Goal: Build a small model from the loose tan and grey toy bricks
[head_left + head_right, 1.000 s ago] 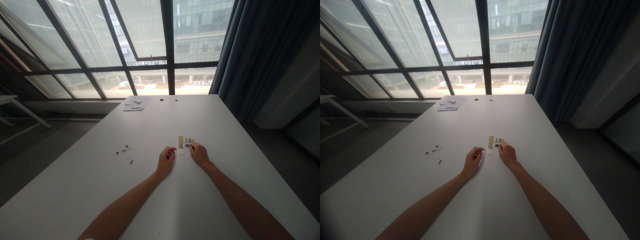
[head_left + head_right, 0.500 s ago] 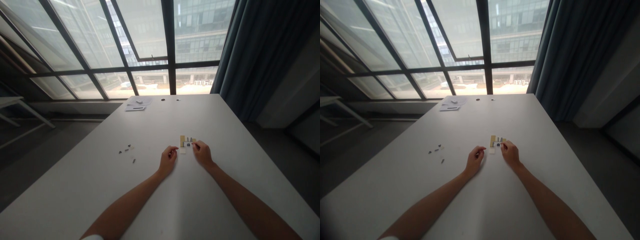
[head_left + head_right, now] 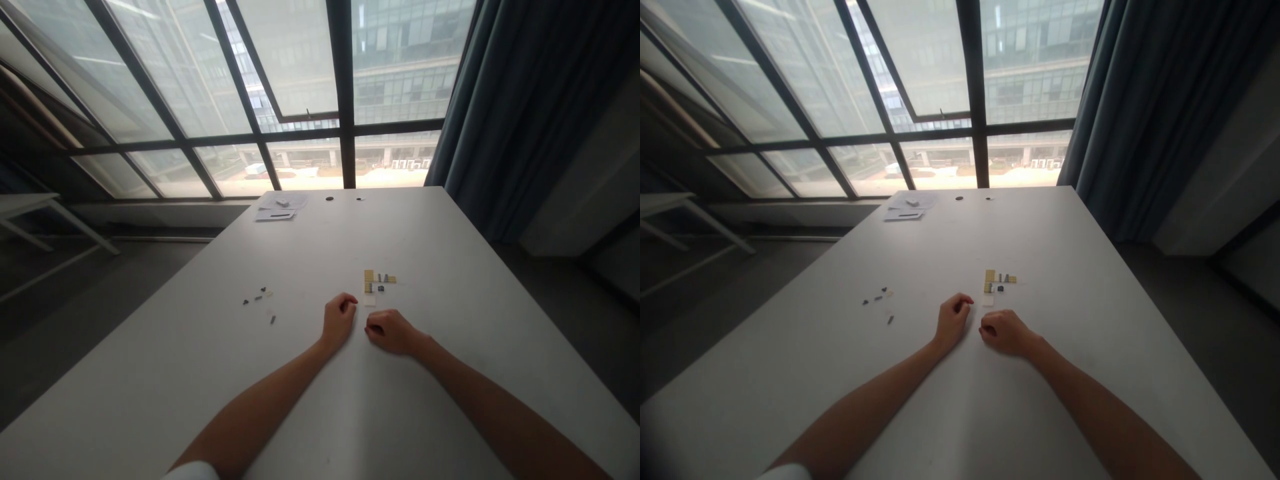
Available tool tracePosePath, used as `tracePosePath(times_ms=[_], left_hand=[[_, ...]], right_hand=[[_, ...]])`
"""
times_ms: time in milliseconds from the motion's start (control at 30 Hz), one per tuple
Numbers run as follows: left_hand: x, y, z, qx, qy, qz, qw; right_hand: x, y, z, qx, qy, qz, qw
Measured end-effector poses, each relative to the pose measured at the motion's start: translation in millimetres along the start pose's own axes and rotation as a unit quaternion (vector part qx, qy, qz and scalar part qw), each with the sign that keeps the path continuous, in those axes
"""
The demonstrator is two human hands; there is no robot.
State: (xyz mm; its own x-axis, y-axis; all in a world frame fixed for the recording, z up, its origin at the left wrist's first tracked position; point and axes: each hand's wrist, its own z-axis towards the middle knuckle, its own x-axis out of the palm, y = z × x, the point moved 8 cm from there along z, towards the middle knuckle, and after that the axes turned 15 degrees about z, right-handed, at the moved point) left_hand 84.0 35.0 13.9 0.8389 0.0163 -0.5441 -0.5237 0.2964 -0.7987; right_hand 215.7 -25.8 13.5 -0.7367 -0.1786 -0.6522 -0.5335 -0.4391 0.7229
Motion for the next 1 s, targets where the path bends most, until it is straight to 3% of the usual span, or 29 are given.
tracePosePath(times_ms=[1000], left_hand=[[3.1, 1.4, 1.2, -0.006, 0.013, 0.005, 1.0]], right_hand=[[0.9, -6.0, 1.1, 0.007, -0.006, 0.003, 1.0]])
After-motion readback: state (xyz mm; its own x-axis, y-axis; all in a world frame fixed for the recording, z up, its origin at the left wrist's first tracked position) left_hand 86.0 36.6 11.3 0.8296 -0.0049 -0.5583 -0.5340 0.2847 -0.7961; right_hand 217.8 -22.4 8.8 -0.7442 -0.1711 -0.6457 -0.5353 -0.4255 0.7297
